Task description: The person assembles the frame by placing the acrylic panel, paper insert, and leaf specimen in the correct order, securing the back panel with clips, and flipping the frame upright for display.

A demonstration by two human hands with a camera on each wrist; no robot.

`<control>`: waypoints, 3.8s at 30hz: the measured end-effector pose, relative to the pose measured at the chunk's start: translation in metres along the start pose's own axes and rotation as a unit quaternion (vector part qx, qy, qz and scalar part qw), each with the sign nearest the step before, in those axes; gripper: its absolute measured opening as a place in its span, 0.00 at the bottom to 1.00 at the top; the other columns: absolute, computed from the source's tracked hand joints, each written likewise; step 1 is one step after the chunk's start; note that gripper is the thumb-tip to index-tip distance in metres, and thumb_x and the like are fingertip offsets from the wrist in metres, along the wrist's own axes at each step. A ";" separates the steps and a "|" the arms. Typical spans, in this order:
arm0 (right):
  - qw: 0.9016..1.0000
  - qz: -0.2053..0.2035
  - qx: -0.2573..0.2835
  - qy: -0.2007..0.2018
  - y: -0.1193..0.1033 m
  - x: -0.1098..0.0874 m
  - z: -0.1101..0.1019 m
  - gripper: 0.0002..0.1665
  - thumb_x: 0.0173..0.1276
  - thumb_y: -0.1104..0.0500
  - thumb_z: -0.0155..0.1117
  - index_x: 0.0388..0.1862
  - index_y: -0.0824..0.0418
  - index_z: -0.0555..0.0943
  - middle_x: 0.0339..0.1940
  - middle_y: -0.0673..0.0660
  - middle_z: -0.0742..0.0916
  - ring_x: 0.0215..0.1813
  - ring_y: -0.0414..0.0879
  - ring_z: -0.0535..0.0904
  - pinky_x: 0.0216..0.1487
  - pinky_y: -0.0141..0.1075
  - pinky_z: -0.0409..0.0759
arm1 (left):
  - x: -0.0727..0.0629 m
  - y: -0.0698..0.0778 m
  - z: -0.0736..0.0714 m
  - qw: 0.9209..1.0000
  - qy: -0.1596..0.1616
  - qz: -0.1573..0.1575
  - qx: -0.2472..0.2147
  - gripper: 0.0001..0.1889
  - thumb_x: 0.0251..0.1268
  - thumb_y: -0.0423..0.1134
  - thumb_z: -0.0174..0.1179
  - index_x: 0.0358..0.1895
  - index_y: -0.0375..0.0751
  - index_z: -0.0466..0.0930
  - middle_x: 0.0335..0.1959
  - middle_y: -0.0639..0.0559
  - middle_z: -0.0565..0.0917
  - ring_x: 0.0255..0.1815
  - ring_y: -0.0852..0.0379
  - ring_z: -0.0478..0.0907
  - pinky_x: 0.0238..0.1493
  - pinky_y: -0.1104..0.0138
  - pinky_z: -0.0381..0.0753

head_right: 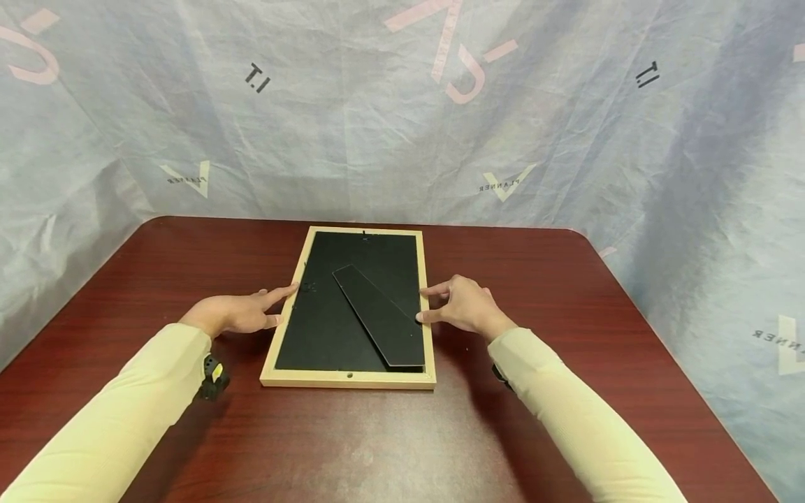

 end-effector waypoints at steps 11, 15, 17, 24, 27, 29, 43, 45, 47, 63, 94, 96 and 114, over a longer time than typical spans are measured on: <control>0.994 0.014 -0.104 0.037 -0.023 -0.002 -0.006 0.31 0.54 0.44 0.82 0.57 0.49 0.88 0.48 0.55 0.83 0.55 0.51 0.79 0.63 0.63 0.63 | 0.001 -0.003 0.000 1.000 -0.004 -0.003 -0.006 0.36 0.83 0.39 0.46 0.84 0.46 0.37 0.78 0.20 0.36 0.79 0.24 0.36 0.73 0.34 0.47; 0.990 0.016 -0.137 0.025 -0.035 -0.001 -0.005 0.31 0.54 0.46 0.83 0.57 0.53 0.88 0.47 0.56 0.84 0.53 0.51 0.80 0.61 0.62 0.63 | 0.002 -0.005 0.000 1.000 -0.004 -0.007 -0.006 0.36 0.83 0.39 0.46 0.84 0.46 0.37 0.79 0.21 0.36 0.80 0.25 0.37 0.74 0.35 0.47; 0.988 0.017 -0.153 0.013 -0.039 -0.001 -0.004 0.32 0.55 0.47 0.82 0.58 0.55 0.87 0.47 0.56 0.84 0.53 0.51 0.80 0.61 0.62 0.64 | 0.002 -0.004 0.000 1.000 -0.002 -0.007 -0.007 0.36 0.83 0.39 0.46 0.84 0.46 0.37 0.79 0.21 0.37 0.80 0.25 0.37 0.74 0.35 0.48; 0.985 0.016 -0.169 -0.014 -0.045 0.005 -0.002 0.32 0.56 0.50 0.82 0.59 0.59 0.85 0.52 0.59 0.84 0.59 0.57 0.80 0.62 0.63 0.65 | 0.003 -0.003 0.000 1.000 -0.004 -0.001 -0.006 0.36 0.82 0.39 0.47 0.84 0.46 0.38 0.79 0.21 0.36 0.80 0.25 0.38 0.73 0.35 0.48; 0.991 0.012 -0.134 -0.019 -0.041 0.007 -0.002 0.33 0.56 0.50 0.83 0.60 0.61 0.85 0.52 0.61 0.84 0.57 0.57 0.80 0.61 0.62 0.68 | 0.003 -0.005 -0.001 1.000 -0.007 0.000 0.000 0.37 0.83 0.40 0.46 0.84 0.47 0.36 0.79 0.22 0.36 0.80 0.26 0.36 0.74 0.35 0.47; 0.995 0.007 -0.097 -0.023 -0.037 0.008 -0.002 0.33 0.58 0.51 0.82 0.60 0.63 0.84 0.53 0.63 0.84 0.58 0.58 0.79 0.61 0.59 0.72 | 0.002 -0.005 -0.002 1.000 -0.008 0.003 0.000 0.36 0.83 0.41 0.46 0.84 0.48 0.37 0.79 0.21 0.36 0.80 0.26 0.36 0.74 0.35 0.47; 0.998 -0.001 -0.039 0.040 -0.015 0.043 -0.003 0.30 0.76 0.53 0.65 0.70 0.68 0.74 0.52 0.66 0.78 0.47 0.56 0.75 0.49 0.49 0.74 | 0.005 0.002 0.002 1.000 -0.002 0.010 -0.018 0.36 0.82 0.38 0.48 0.83 0.43 0.40 0.79 0.21 0.38 0.80 0.26 0.37 0.73 0.35 0.48; 0.998 0.009 -0.053 0.034 -0.012 0.051 -0.001 0.36 0.77 0.52 0.63 0.75 0.69 0.68 0.54 0.67 0.77 0.47 0.56 0.75 0.49 0.49 0.74 | 0.007 0.003 0.003 1.000 0.001 0.009 -0.020 0.36 0.82 0.38 0.48 0.83 0.43 0.40 0.79 0.22 0.38 0.80 0.26 0.37 0.73 0.35 0.48; 0.998 0.025 -0.052 0.025 -0.008 0.057 0.002 0.39 0.77 0.51 0.62 0.78 0.68 0.63 0.56 0.68 0.76 0.49 0.56 0.75 0.50 0.49 0.74 | 0.008 0.003 0.003 1.000 0.003 0.008 -0.020 0.36 0.82 0.38 0.48 0.83 0.43 0.40 0.79 0.22 0.38 0.80 0.26 0.36 0.73 0.35 0.48; 0.997 0.069 -0.024 0.000 0.005 0.069 0.002 0.45 0.74 0.47 0.62 0.83 0.57 0.57 0.78 0.67 0.62 0.78 0.65 0.57 0.71 0.60 0.64 | 0.009 0.004 0.002 1.000 0.007 0.010 -0.006 0.36 0.82 0.39 0.49 0.84 0.44 0.40 0.79 0.22 0.39 0.80 0.27 0.38 0.73 0.34 0.48; 0.953 0.053 -0.296 -0.037 -0.016 0.076 -0.012 0.37 0.74 0.38 0.57 0.79 0.48 0.68 0.71 0.62 0.73 0.67 0.59 0.72 0.63 0.59 0.71 | 0.009 0.004 0.002 1.000 -0.002 0.006 -0.012 0.36 0.82 0.37 0.46 0.84 0.45 0.39 0.79 0.22 0.37 0.80 0.26 0.37 0.74 0.36 0.48; 0.952 0.045 -0.303 -0.032 -0.019 0.077 -0.011 0.36 0.75 0.39 0.57 0.78 0.49 0.70 0.70 0.62 0.74 0.67 0.59 0.72 0.64 0.59 0.69 | 0.010 0.002 0.002 1.000 -0.003 0.007 -0.011 0.36 0.82 0.38 0.46 0.84 0.46 0.38 0.79 0.22 0.37 0.80 0.26 0.37 0.74 0.36 0.47; 0.957 0.064 -0.281 -0.019 -0.016 0.070 0.000 0.37 0.80 0.39 0.51 0.80 0.55 0.64 0.73 0.67 0.70 0.69 0.62 0.71 0.58 0.57 0.77 | 0.006 0.006 0.003 1.000 0.006 0.005 0.004 0.36 0.83 0.40 0.48 0.84 0.47 0.40 0.79 0.23 0.39 0.80 0.26 0.39 0.73 0.34 0.49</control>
Point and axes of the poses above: each hand's wrist, its own x-axis towards the middle knuckle, its own z-axis out of the palm, y = z × x, the point moved 10 cm from there along x, towards the middle knuckle
